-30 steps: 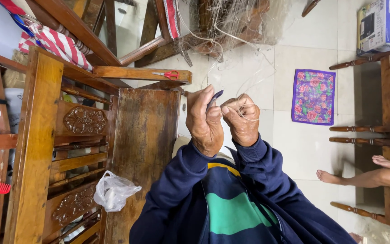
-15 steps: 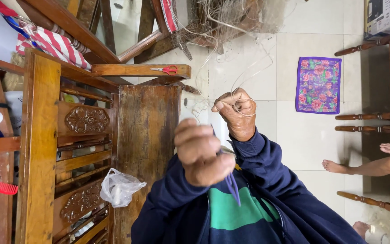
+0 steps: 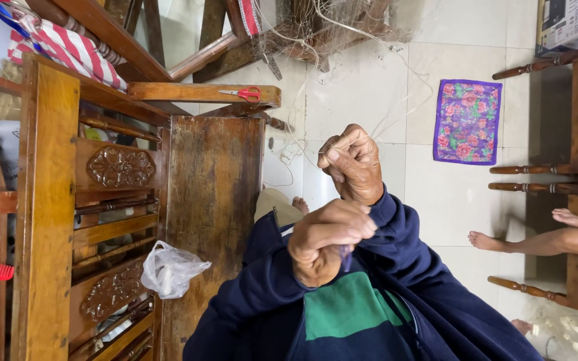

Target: Repairing a fine-mesh fishing net using a plastic shuttle to tie knots

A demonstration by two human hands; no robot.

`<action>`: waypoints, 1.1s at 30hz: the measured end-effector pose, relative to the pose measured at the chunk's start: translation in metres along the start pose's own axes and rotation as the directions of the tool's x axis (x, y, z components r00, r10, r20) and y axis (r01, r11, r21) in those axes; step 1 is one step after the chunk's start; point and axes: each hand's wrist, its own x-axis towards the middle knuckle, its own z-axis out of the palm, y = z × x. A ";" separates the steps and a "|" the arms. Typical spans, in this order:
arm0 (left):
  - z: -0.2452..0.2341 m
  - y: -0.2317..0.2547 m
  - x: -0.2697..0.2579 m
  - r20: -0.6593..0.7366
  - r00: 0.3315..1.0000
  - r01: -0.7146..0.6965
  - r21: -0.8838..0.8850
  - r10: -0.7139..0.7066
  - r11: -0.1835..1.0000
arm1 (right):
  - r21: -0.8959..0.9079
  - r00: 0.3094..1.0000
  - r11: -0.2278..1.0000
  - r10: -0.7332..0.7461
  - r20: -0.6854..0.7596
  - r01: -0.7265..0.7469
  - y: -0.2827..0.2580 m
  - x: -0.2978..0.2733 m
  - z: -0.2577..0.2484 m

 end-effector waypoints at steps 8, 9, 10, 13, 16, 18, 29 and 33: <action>0.004 0.002 -0.005 0.060 0.981 0.186 -0.031 -0.184 0.982 | 0.037 1.000 0.999 -0.003 0.007 0.003 -0.003 -0.008 -0.007; 0.003 0.002 -0.003 0.065 0.980 0.189 -0.029 -0.187 0.981 | 0.048 1.000 0.999 -0.005 0.011 0.004 -0.004 -0.007 -0.007; 0.002 0.002 -0.002 0.068 0.980 0.190 -0.030 -0.188 0.981 | 0.048 1.000 0.999 -0.007 0.010 0.007 -0.005 -0.009 -0.007; 0.000 -0.001 -0.002 0.095 0.975 0.206 -0.054 -0.200 0.977 | 0.099 1.000 0.995 0.003 0.002 -0.003 -0.004 -0.010 -0.010; -0.001 -0.004 -0.009 0.114 0.976 0.191 -0.032 -0.186 0.981 | 0.131 1.000 0.991 -0.014 0.016 0.011 0.003 -0.010 -0.019; -0.003 -0.007 -0.010 0.142 0.970 0.199 0.000 -0.197 0.980 | 0.150 1.000 0.989 0.015 -0.002 -0.014 0.006 -0.008 -0.023; 0.007 -0.006 -0.006 0.169 0.950 0.265 0.005 -0.262 0.964 | 0.165 1.000 0.986 0.001 -0.010 0.000 0.001 -0.002 -0.013; 0.004 -0.013 -0.011 0.174 0.945 0.279 0.018 -0.278 0.960 | 0.155 1.000 0.988 -0.012 -0.005 0.012 0.001 0.001 -0.015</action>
